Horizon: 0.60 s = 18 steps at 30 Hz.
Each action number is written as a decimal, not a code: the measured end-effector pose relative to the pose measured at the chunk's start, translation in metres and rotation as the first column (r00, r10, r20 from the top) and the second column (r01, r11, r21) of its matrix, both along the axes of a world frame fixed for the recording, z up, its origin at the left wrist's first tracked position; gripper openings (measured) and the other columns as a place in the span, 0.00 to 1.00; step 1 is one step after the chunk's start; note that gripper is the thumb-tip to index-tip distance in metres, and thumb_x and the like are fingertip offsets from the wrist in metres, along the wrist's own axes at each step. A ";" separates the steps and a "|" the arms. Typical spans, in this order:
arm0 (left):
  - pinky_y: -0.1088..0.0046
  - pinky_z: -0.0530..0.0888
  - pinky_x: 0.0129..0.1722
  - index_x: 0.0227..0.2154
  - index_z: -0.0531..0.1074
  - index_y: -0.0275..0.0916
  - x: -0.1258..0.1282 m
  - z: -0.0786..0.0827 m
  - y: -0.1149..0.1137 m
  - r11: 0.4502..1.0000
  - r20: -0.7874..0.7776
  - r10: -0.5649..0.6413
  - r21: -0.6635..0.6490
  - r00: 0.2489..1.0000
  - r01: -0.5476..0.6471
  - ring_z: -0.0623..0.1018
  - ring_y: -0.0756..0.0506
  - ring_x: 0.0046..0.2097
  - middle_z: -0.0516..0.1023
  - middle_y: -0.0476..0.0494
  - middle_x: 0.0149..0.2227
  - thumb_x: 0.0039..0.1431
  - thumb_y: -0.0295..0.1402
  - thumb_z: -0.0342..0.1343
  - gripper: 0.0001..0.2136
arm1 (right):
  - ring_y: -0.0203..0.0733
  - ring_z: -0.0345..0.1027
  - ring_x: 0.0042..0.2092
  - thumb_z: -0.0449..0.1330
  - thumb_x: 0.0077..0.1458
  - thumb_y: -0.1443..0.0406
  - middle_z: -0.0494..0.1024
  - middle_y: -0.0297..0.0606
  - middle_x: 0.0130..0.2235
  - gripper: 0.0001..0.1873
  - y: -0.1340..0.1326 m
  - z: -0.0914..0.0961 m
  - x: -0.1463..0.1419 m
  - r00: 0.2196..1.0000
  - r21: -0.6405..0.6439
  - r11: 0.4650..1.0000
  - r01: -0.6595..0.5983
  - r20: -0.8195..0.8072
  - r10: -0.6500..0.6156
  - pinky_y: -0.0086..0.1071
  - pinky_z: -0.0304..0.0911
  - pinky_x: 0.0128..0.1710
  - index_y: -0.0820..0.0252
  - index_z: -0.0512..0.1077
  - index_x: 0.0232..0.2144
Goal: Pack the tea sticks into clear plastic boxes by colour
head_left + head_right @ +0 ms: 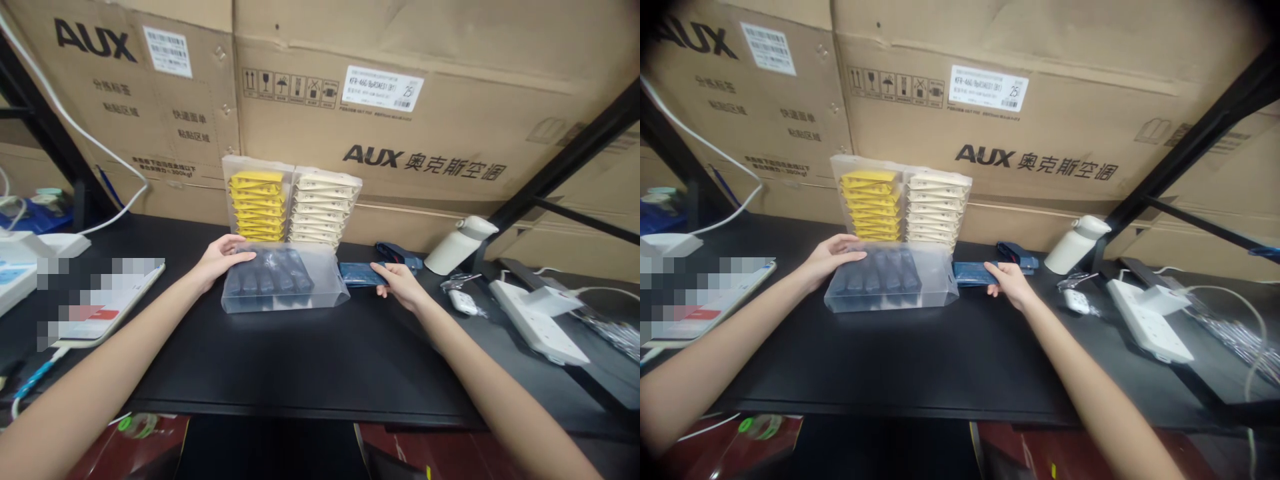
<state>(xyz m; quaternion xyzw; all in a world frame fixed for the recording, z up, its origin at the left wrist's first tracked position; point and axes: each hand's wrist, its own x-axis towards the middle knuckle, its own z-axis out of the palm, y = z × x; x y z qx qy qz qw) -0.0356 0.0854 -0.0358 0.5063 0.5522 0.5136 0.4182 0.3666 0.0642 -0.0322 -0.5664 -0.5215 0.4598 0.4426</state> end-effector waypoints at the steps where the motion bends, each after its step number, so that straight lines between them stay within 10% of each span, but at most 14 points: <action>1: 0.60 0.64 0.61 0.37 0.74 0.41 0.000 0.000 0.000 1.000 0.004 -0.004 -0.001 1.000 0.004 0.73 0.37 0.57 0.79 0.42 0.48 0.27 0.41 0.75 0.28 | 0.32 0.62 0.14 0.71 0.43 0.50 0.69 0.34 0.13 0.24 0.000 0.000 -0.001 1.000 -0.014 1.000 -0.001 -0.023 0.001 0.22 0.57 0.11 0.62 0.67 0.19; 10: 0.58 0.66 0.59 0.36 0.73 0.41 0.004 0.003 -0.003 1.000 -0.023 -0.007 0.007 1.000 0.007 0.73 0.36 0.57 0.79 0.42 0.47 0.27 0.44 0.74 0.29 | 0.28 0.57 0.12 0.71 0.47 0.58 0.63 0.26 0.13 0.19 0.006 0.004 0.004 0.970 -0.079 0.996 0.045 -0.236 -0.063 0.20 0.59 0.09 0.59 0.66 0.20; 18: 0.58 0.64 0.61 0.36 0.74 0.41 0.005 0.005 -0.004 1.000 -0.033 0.008 -0.008 0.999 -0.008 0.73 0.36 0.57 0.79 0.42 0.47 0.26 0.43 0.74 0.29 | 0.34 0.73 0.21 0.67 0.47 0.71 0.81 0.40 0.28 0.09 -0.002 0.013 0.003 0.958 -0.277 0.947 -0.165 -0.274 0.087 0.20 0.70 0.16 0.64 0.78 0.35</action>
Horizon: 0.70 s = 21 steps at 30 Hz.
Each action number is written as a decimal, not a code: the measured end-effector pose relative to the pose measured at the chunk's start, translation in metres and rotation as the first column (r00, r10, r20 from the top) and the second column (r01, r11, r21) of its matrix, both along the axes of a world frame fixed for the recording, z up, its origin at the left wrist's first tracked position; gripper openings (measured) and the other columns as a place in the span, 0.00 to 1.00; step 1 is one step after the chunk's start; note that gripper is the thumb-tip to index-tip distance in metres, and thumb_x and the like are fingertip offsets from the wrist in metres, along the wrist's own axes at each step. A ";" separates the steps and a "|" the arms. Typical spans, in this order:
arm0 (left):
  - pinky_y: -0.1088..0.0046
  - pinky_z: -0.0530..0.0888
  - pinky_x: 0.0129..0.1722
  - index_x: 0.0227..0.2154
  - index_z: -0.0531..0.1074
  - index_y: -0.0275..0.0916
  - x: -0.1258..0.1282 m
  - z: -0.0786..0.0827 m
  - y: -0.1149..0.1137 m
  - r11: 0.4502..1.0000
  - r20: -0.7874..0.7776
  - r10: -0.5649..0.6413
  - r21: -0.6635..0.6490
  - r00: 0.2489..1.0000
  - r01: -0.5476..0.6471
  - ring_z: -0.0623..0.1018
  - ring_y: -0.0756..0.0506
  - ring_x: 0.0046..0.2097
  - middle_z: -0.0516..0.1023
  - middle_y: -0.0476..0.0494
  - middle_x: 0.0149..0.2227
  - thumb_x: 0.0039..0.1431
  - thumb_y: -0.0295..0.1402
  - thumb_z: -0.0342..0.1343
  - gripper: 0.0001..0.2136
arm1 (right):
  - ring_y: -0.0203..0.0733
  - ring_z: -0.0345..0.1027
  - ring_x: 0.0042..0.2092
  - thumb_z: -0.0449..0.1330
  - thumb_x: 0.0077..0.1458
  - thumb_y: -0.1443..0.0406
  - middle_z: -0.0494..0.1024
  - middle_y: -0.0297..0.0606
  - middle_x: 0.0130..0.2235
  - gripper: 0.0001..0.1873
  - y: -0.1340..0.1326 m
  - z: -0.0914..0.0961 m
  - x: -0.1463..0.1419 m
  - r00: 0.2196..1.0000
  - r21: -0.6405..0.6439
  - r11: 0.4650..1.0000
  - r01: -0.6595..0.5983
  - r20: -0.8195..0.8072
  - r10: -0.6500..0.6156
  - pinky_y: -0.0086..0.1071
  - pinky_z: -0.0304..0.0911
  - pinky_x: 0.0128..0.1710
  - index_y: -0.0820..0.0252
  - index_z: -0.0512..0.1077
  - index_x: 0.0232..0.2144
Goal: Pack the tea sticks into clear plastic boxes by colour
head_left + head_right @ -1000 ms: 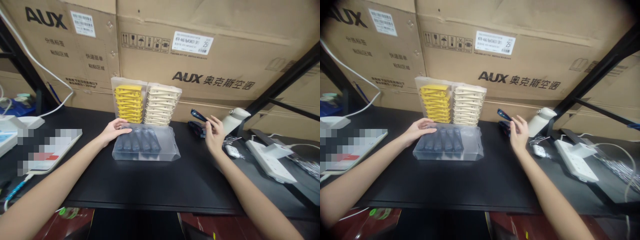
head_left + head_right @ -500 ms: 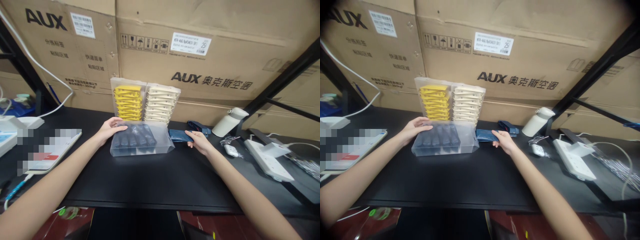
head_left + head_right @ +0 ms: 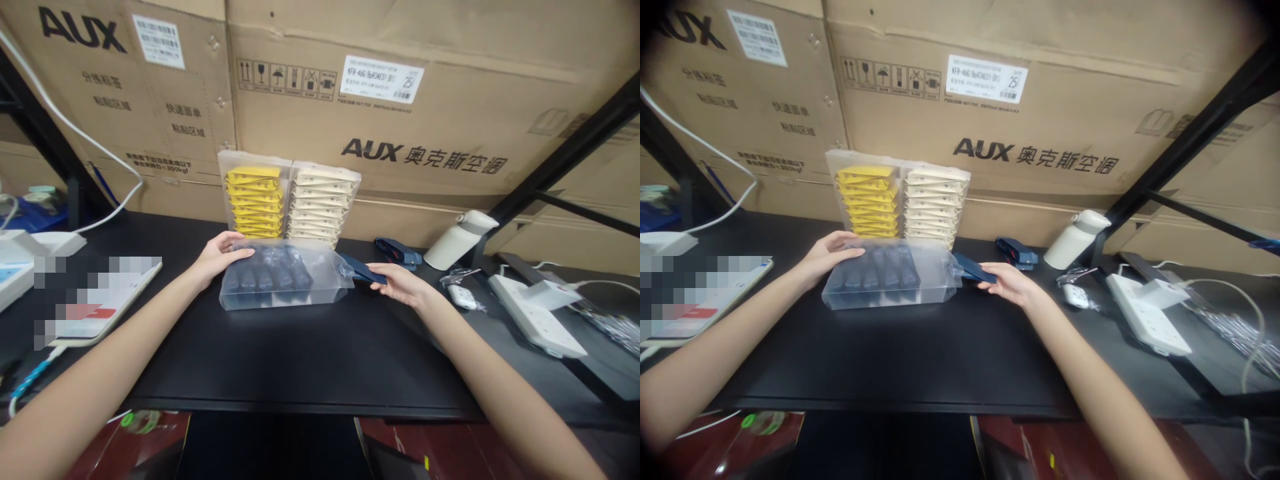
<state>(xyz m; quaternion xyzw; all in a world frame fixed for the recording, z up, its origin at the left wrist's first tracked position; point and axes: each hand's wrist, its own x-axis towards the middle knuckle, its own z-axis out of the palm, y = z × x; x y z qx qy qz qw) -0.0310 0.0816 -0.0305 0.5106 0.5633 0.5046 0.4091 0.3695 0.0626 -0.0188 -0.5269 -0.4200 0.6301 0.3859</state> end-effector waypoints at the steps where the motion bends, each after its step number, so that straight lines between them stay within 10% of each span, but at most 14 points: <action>1: 0.58 0.64 0.60 0.36 0.74 0.41 0.000 0.000 0.000 1.000 -0.004 -0.001 0.002 1.000 0.001 0.73 0.36 0.57 0.79 0.42 0.47 0.26 0.43 0.74 0.29 | 0.34 0.73 0.21 0.67 0.47 0.71 0.81 0.39 0.28 0.10 -0.001 0.001 0.002 0.998 -0.010 0.998 -0.055 0.003 0.055 0.20 0.69 0.16 0.64 0.79 0.36; 16: 0.56 0.62 0.62 0.37 0.74 0.42 0.002 -0.008 0.002 0.989 -0.025 -0.144 0.037 0.989 0.145 0.73 0.37 0.58 0.80 0.41 0.46 0.31 0.45 0.74 0.27 | 0.33 0.74 0.23 0.72 0.44 0.63 0.79 0.36 0.27 0.23 -0.014 -0.004 -0.024 0.956 0.083 0.953 -0.293 0.063 0.288 0.19 0.68 0.17 0.64 0.75 0.43; 21: 0.57 0.64 0.61 0.38 0.74 0.42 0.004 -0.007 0.000 0.990 -0.028 -0.136 0.027 0.990 0.137 0.74 0.37 0.56 0.80 0.42 0.46 0.32 0.43 0.73 0.27 | 0.30 0.72 0.26 0.73 0.41 0.62 0.80 0.34 0.30 0.17 -0.016 -0.007 -0.029 0.995 0.313 0.950 -0.015 0.094 -0.016 0.21 0.70 0.23 0.62 0.77 0.34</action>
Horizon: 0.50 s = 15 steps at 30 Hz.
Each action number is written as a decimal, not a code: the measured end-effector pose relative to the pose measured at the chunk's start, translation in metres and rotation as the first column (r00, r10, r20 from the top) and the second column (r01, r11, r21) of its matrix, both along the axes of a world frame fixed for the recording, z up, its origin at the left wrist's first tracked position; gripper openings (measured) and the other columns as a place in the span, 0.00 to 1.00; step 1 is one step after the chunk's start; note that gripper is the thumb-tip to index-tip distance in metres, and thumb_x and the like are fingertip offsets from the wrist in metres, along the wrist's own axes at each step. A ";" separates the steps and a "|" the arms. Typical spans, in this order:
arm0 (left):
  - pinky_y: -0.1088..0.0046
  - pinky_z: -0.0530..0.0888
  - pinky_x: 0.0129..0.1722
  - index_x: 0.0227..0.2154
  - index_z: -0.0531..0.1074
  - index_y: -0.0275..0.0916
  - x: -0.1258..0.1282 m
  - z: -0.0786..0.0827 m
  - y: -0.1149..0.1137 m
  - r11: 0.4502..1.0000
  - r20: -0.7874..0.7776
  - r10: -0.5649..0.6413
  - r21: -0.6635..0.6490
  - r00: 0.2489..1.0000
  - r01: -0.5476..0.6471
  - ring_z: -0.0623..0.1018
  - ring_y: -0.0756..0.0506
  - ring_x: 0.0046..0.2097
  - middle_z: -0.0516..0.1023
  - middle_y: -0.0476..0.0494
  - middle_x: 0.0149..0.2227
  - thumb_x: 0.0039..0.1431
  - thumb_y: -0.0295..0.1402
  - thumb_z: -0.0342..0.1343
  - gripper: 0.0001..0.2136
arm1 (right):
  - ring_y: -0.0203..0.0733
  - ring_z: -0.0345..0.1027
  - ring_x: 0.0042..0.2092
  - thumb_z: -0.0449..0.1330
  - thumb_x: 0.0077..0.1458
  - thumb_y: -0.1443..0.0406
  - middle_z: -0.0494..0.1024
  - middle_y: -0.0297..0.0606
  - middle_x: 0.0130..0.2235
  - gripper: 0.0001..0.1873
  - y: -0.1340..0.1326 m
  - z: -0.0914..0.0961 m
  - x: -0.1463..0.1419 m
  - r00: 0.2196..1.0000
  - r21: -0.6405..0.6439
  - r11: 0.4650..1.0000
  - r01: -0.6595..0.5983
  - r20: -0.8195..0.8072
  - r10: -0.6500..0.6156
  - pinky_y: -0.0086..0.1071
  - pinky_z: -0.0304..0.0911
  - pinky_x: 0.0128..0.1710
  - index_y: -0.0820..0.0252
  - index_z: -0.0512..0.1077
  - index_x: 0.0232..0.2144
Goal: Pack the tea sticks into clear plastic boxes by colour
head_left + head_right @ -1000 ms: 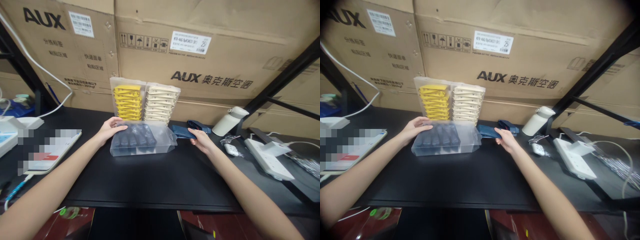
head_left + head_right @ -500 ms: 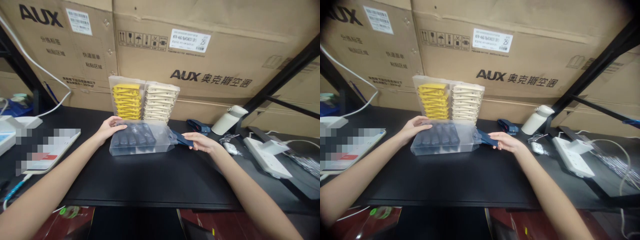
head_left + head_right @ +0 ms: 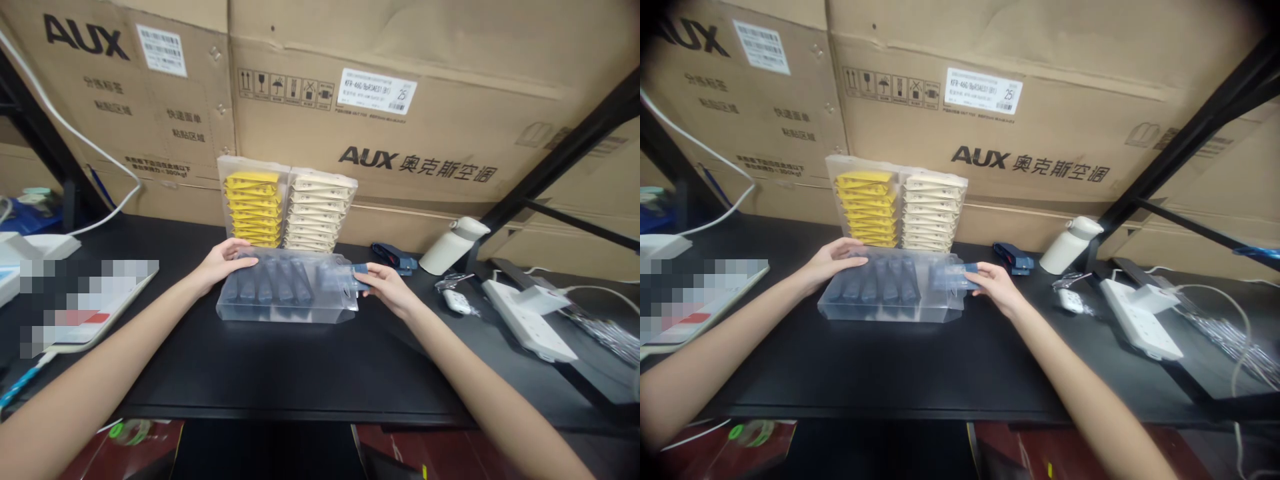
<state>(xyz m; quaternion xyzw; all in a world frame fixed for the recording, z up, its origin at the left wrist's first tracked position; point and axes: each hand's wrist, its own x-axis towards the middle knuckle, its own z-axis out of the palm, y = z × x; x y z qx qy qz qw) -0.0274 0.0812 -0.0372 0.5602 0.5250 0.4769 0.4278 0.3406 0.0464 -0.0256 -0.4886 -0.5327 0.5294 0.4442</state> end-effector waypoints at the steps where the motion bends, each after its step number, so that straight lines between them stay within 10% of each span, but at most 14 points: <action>1: 0.57 0.64 0.61 0.37 0.74 0.42 0.001 0.000 -0.001 1.000 0.002 0.010 0.001 1.000 -0.010 0.74 0.37 0.56 0.80 0.42 0.46 0.31 0.43 0.73 0.26 | 0.32 0.73 0.28 0.73 0.42 0.60 0.80 0.35 0.31 0.15 -0.001 -0.001 -0.001 0.998 0.067 0.996 0.054 0.005 -0.055 0.23 0.71 0.26 0.62 0.77 0.32; 6: 0.59 0.64 0.61 0.33 0.74 0.41 0.010 0.003 -0.008 0.991 0.025 0.128 0.039 0.992 -0.129 0.75 0.37 0.54 0.80 0.43 0.43 0.30 0.42 0.74 0.24 | 0.41 0.76 0.38 0.71 0.45 0.59 0.83 0.39 0.36 0.11 -0.008 -0.004 -0.009 0.986 0.275 0.959 -0.067 0.164 0.022 0.36 0.71 0.43 0.59 0.78 0.29; 12: 0.59 0.64 0.60 0.32 0.74 0.41 0.014 0.007 -0.011 0.990 0.012 0.139 0.011 0.990 -0.140 0.76 0.38 0.52 0.80 0.44 0.42 0.29 0.43 0.73 0.24 | 0.44 0.77 0.37 0.69 0.46 0.54 0.84 0.39 0.36 0.16 -0.006 -0.019 -0.013 0.986 0.195 0.981 -0.015 0.168 -0.018 0.42 0.69 0.47 0.58 0.81 0.34; 15: 0.59 0.63 0.61 0.32 0.74 0.41 0.014 0.007 -0.011 0.989 -0.008 0.149 0.016 0.989 -0.149 0.75 0.37 0.53 0.80 0.44 0.42 0.28 0.43 0.73 0.24 | 0.48 0.75 0.48 0.67 0.50 0.52 0.82 0.41 0.46 0.21 -0.007 -0.020 -0.015 0.970 0.128 0.973 -0.190 0.177 0.166 0.46 0.64 0.56 0.57 0.79 0.44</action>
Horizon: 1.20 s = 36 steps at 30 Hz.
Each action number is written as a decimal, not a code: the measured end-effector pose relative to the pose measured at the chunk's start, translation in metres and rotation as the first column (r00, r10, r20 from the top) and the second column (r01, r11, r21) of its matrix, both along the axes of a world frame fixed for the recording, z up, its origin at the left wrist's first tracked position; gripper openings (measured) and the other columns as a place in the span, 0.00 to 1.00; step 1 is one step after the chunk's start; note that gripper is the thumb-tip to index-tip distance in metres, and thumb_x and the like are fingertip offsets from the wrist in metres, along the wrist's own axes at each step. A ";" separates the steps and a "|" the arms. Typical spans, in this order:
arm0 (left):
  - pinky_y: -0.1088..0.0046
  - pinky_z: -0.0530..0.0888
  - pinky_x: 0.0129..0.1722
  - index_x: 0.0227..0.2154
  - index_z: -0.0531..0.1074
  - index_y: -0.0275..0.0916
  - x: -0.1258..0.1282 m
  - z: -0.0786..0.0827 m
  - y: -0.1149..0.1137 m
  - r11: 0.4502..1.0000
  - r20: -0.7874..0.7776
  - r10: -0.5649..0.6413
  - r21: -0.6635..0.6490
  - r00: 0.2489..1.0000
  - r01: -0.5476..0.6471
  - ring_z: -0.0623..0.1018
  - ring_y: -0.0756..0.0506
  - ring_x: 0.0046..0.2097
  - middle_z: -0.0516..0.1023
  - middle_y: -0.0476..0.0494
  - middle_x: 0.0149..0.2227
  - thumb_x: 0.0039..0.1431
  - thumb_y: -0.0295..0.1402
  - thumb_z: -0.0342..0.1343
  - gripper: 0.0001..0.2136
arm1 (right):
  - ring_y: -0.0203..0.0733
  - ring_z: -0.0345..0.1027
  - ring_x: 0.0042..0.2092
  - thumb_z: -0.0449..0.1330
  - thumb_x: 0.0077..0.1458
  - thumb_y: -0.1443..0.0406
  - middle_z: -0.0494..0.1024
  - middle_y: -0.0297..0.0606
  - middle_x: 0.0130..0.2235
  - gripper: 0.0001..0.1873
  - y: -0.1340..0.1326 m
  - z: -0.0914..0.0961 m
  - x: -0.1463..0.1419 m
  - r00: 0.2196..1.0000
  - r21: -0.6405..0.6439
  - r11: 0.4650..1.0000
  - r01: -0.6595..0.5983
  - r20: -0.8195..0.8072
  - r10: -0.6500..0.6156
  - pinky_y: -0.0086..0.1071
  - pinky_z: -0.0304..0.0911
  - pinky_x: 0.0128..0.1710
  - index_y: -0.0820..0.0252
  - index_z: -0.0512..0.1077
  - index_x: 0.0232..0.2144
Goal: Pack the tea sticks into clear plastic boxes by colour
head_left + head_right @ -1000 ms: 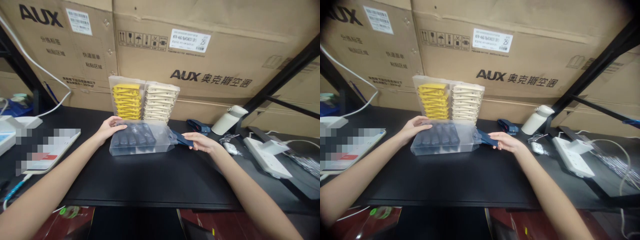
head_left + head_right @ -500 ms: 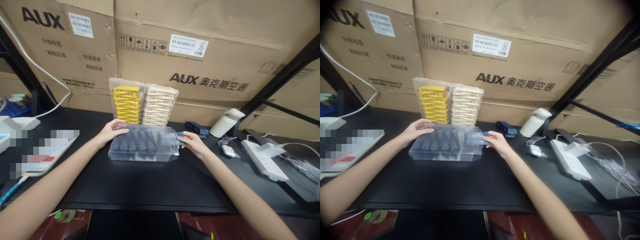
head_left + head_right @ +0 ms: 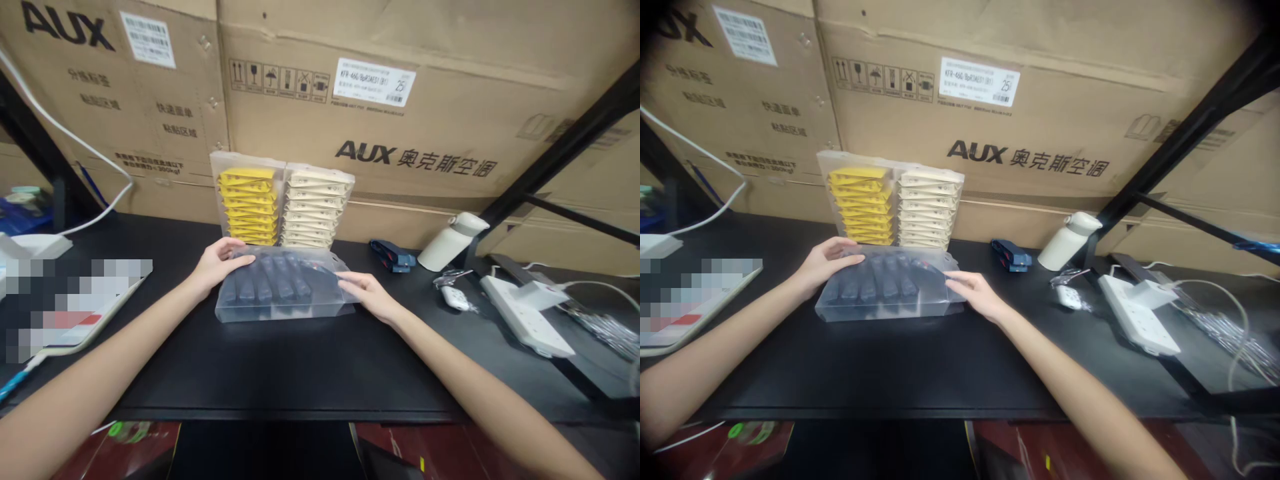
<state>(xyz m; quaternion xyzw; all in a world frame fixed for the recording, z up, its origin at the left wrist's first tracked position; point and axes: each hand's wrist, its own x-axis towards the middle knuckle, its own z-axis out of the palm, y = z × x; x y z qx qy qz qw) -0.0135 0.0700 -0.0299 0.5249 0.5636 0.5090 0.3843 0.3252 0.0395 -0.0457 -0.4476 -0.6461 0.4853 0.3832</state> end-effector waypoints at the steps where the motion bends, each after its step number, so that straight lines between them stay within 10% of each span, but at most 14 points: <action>1: 0.59 0.63 0.61 0.32 0.74 0.41 0.000 0.000 0.000 1.000 -0.008 -0.002 0.003 1.000 0.002 0.75 0.37 0.53 0.80 0.44 0.42 0.28 0.43 0.73 0.24 | 0.48 0.73 0.52 0.66 0.52 0.52 0.80 0.41 0.50 0.22 -0.001 0.002 0.000 0.996 -0.023 0.996 -0.084 -0.001 0.084 0.46 0.61 0.59 0.56 0.78 0.47; 7: 0.60 0.63 0.61 0.33 0.74 0.40 0.004 -0.004 -0.002 0.996 -0.021 -0.082 0.020 0.996 0.082 0.76 0.38 0.52 0.80 0.44 0.41 0.30 0.45 0.72 0.25 | 0.46 0.71 0.56 0.62 0.59 0.57 0.77 0.44 0.54 0.20 -0.008 0.017 0.000 0.885 -0.206 0.862 -0.462 -0.170 0.434 0.45 0.58 0.61 0.56 0.74 0.52; 19: 0.58 0.62 0.61 0.36 0.73 0.40 0.006 -0.007 -0.002 0.983 -0.031 -0.181 0.019 0.983 0.182 0.75 0.37 0.54 0.80 0.42 0.43 0.34 0.45 0.72 0.25 | 0.40 0.77 0.43 0.67 0.53 0.62 0.73 0.44 0.58 0.22 -0.005 0.007 -0.004 0.925 -0.288 0.895 -0.341 -0.271 0.265 0.37 0.72 0.47 0.55 0.74 0.51; 27: 0.58 0.60 0.62 0.39 0.73 0.41 0.007 -0.007 -0.007 0.952 -0.060 -0.307 -0.004 0.950 0.308 0.73 0.38 0.56 0.78 0.42 0.47 0.38 0.45 0.71 0.25 | 0.37 0.72 0.38 0.65 0.47 0.67 0.64 0.45 0.62 0.40 -0.001 0.001 -0.021 0.979 -0.098 0.976 -0.196 -0.080 0.188 0.27 0.70 0.27 0.51 0.60 0.63; 36: 0.58 0.62 0.62 0.40 0.73 0.40 0.005 -0.004 -0.004 0.929 -0.067 -0.370 -0.025 0.927 0.369 0.74 0.38 0.57 0.79 0.40 0.48 0.38 0.44 0.72 0.25 | 0.34 0.72 0.36 0.71 0.39 0.69 0.76 0.35 0.39 0.31 0.002 0.005 0.000 0.954 -0.076 0.955 -0.287 0.066 0.292 0.28 0.70 0.34 0.59 0.69 0.47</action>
